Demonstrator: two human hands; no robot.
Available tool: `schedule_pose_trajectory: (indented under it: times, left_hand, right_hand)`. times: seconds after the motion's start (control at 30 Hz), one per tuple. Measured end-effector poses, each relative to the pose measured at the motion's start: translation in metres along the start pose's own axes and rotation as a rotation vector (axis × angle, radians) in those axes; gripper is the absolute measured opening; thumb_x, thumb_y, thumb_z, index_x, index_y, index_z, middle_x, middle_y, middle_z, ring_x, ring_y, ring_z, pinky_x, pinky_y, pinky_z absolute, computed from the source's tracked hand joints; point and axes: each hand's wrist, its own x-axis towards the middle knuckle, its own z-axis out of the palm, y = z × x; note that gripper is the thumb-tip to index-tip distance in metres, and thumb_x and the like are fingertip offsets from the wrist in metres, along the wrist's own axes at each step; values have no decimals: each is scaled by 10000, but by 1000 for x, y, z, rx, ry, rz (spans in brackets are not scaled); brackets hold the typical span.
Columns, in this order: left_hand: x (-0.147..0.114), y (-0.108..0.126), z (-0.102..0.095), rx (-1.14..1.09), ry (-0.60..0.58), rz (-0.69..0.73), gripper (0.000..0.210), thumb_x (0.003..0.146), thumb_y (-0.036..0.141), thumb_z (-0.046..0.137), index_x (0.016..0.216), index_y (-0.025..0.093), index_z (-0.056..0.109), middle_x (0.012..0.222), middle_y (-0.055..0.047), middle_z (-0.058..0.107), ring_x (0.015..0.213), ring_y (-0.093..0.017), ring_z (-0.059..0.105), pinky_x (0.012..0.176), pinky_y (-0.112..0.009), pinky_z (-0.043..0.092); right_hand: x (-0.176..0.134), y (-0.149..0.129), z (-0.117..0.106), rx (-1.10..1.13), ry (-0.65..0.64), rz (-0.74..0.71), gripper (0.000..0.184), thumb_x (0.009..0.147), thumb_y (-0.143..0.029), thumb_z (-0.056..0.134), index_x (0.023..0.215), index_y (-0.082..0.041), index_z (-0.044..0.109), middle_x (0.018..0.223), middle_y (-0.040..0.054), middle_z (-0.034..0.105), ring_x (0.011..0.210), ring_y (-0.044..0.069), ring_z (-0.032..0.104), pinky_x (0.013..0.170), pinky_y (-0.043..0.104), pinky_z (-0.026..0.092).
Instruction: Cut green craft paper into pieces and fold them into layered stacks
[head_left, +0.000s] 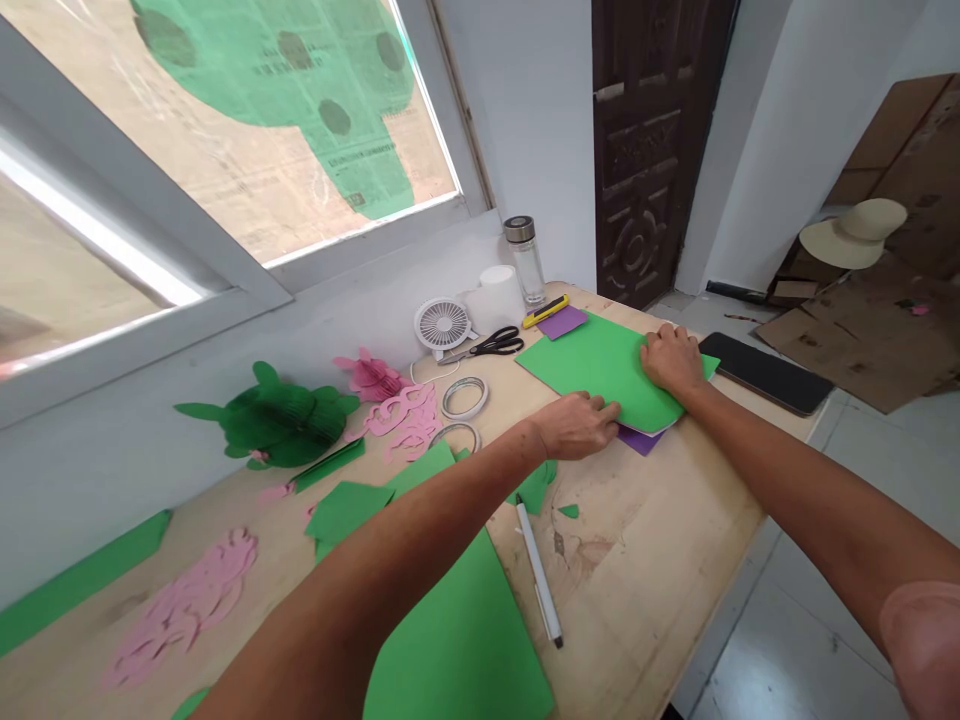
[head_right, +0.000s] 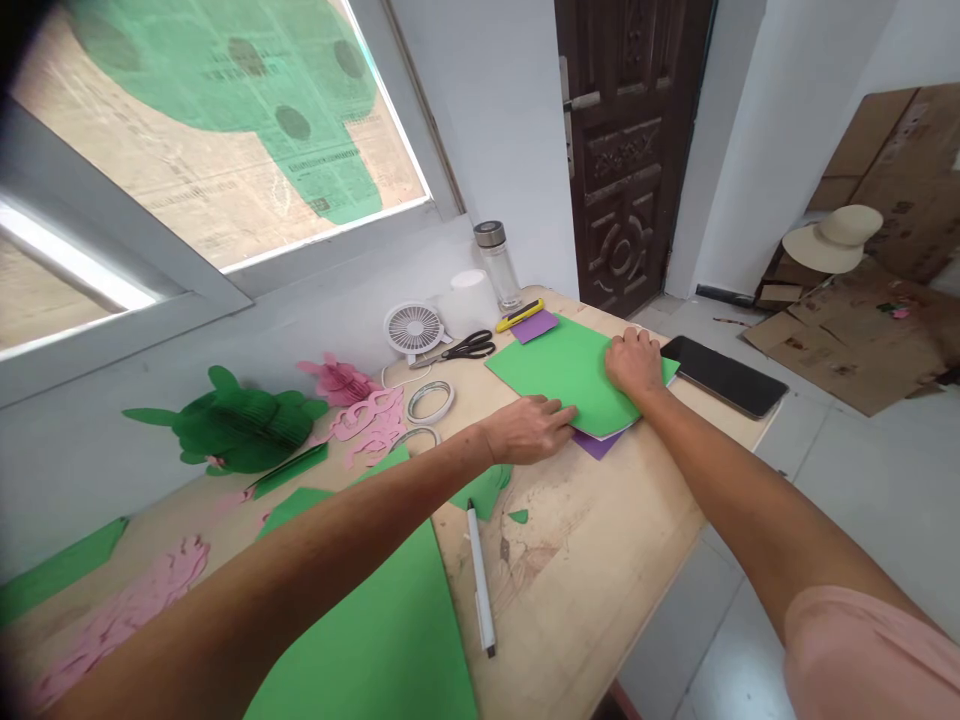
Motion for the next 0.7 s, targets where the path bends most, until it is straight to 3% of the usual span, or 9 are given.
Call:
schedule_pose_trajectory:
  times: [0.2,0.37,0.53,0.7]
  left_hand:
    - [5,-1,-5,-4,-20,-34,250,900,94,351,789,120,574,806,-108,552,682,-178,540,518,-297,357]
    - [7,2,-6,6,-13,-85,277,917,121,332,792,117,579,841,-127,560,699,-191,550,522,-310,346]
    - [7,2,-2,15,17,-138,287,929,117,298,852,122,574,907,-145,567,730,-189,551,557,-316,347]
    - [9,7,7,14,37,-143,311,928,119,300,771,135,568,816,-119,564,713,-193,552,566,-320,351]
  right_hand:
    - [1,0,0,4,-3,2,454,926,-302,278,1136,-52,593,1188,232,522,1079,349,416,860,443,329]
    - [1,0,1,0,0,2,461,930,-310,267,1146,-63,590,1198,222,520,1086,345,415,859,444,329]
    - [0,-1,0,-2,1,2,453,929,-300,270,1140,-60,591,1187,220,525,1084,341,422,851,432,336]
    - [-1,-1,-1,-5,5,6,446,929,-303,280,1132,-59,593,1177,220,529,1082,337,426,852,430,337]
